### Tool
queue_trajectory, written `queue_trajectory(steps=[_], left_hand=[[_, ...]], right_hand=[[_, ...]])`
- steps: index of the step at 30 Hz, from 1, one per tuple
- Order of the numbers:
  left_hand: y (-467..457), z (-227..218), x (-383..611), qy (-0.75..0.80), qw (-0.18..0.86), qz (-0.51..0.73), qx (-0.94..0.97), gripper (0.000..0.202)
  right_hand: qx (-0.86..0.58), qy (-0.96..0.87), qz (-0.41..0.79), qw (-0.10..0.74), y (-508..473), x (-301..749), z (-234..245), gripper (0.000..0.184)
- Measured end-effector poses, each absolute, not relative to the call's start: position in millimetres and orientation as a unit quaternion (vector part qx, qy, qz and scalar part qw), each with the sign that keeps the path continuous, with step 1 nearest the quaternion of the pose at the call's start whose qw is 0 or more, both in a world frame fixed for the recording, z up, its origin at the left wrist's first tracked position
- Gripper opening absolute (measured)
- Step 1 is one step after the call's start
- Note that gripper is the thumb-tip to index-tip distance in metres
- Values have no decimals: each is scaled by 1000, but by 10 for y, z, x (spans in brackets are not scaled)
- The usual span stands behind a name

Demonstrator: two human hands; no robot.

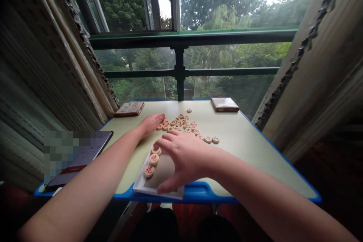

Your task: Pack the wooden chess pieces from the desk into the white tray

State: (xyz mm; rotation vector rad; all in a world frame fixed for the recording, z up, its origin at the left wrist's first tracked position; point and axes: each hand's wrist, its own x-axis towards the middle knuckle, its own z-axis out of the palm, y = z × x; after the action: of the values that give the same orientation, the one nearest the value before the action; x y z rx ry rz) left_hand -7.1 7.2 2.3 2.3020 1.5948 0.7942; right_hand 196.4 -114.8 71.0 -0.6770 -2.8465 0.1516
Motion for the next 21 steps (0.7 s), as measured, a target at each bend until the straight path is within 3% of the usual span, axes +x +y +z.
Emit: queue_trajectory(steps=[3,5,10,14,18,21], left_hand=[[84,14,-63,545,116,271,785,58],[82,20,-51,549,115,267,784,57],[73,30,-29,560,116,263,777,56],[78,9,-30,557,109,248,785,56],[78,-1,-36,559,104,246,785,56],[64,5,-38,565,104,248,780,57]], right_hand=[[-342,-936,35,78,-1248,1979,682,110],[-400,-914,41,49,-1318,1988,652,121],[-437,-895,94,15,-1454,2103,613,119],[-429,-894,119,41,-1521,2192,513,121],[-411,-900,124,75,-1510,2252,453,111],[-402,-903,143,58,-1433,2323,498,108]])
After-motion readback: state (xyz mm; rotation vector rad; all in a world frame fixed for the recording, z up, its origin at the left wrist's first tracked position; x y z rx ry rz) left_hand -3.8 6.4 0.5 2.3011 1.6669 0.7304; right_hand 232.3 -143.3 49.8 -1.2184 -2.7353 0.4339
